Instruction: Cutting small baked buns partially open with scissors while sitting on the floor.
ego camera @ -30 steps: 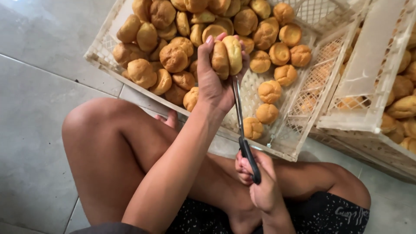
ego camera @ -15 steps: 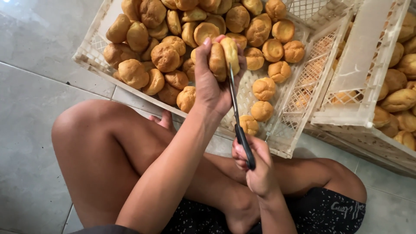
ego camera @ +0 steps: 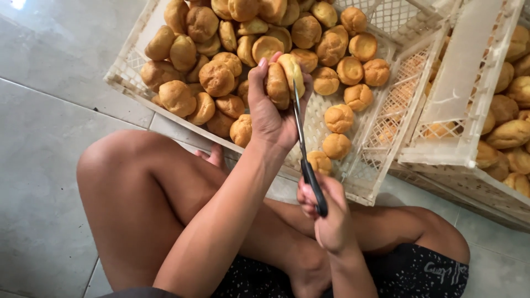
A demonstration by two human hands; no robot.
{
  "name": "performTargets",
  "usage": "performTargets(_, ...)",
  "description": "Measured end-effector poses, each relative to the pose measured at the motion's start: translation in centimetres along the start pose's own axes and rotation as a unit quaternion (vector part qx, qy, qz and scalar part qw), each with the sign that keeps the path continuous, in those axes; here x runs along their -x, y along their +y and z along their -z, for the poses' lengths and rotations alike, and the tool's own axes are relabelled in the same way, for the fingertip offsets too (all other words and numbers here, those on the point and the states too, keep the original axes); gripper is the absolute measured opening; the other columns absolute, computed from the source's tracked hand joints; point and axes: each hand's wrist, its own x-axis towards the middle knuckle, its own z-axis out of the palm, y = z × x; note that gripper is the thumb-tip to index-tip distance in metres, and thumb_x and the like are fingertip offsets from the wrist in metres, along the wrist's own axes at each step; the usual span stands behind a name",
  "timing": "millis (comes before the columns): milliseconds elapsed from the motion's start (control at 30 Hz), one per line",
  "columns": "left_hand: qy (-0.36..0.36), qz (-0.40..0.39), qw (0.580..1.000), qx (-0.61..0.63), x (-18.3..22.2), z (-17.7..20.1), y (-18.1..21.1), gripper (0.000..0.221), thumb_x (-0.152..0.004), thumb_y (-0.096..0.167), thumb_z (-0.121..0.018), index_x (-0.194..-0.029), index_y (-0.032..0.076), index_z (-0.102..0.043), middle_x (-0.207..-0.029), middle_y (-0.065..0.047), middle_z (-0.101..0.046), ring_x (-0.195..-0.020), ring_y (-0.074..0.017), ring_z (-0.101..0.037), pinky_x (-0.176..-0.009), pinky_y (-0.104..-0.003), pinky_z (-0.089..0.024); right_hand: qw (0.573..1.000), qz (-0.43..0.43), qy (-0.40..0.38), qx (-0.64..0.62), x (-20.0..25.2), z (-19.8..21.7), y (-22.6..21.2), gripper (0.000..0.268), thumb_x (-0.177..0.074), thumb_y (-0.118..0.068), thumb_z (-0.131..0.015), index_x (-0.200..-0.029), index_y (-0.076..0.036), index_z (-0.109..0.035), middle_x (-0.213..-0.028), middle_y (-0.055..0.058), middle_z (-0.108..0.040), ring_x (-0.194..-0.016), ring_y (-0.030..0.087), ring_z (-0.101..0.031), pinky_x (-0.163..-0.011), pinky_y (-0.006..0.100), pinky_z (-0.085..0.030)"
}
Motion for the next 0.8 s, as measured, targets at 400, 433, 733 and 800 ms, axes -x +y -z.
performTargets(400, -0.048, 0.037, 0.997, -0.042, 1.3, -0.2, -1.3, 0.034, -0.096, 0.024, -0.067, -0.121, 0.004, -0.057, -0.107, -0.016, -0.064, -0.095, -0.0231, -0.065, -0.081, -0.035, -0.057, 0.998, 0.035, -0.017, -0.040, -0.9, 0.6, -0.3, 0.013, -0.091, -0.009, -0.060, -0.094, 0.004, -0.060, -0.070, 0.005, -0.053, -0.056, 0.005, -0.035, -0.048, 0.016, -0.026)
performTargets(433, -0.047, 0.036, 0.997, -0.043, 1.4, -0.2, -1.4, 0.034, -0.096, 0.024, -0.067, -0.121, 0.004, -0.057, -0.107, -0.016, -0.064, -0.095, -0.0231, -0.065, -0.081, -0.035, -0.057, 0.998, 0.034, -0.017, -0.040, -1.0, 0.5, -0.4, 0.013, -0.091, -0.009, -0.060, -0.094, 0.004, -0.060, -0.070, 0.005, -0.053, -0.056, 0.005, -0.035, -0.048, 0.016, -0.026)
performTargets(733, -0.046, 0.047, 0.997, -0.050, 1.3, 0.2, -1.6, 0.032, -0.097, 0.024, -0.064, -0.120, 0.002, -0.060, -0.105, -0.023, -0.067, -0.096, -0.0269, -0.067, -0.084, -0.036, -0.058, 0.998, 0.041, -0.020, -0.036, -0.9, -0.3, -1.1, 0.013, -0.092, -0.011, -0.061, -0.091, 0.001, -0.060, -0.069, 0.002, -0.051, -0.057, 0.004, -0.035, -0.049, 0.017, -0.027)
performTargets(800, -0.081, 0.020, 0.994, -0.076, 0.9, 0.2, -1.4, 0.034, -0.096, 0.027, -0.067, -0.119, 0.002, -0.061, -0.107, -0.019, -0.067, -0.100, -0.0256, -0.066, -0.083, -0.037, -0.057, 0.998, -0.014, 0.060, 0.024, -0.5, -0.2, -1.1, 0.012, -0.096, -0.005, -0.063, -0.089, 0.005, -0.065, -0.066, 0.008, -0.057, -0.052, 0.007, -0.044, -0.042, 0.019, -0.030)
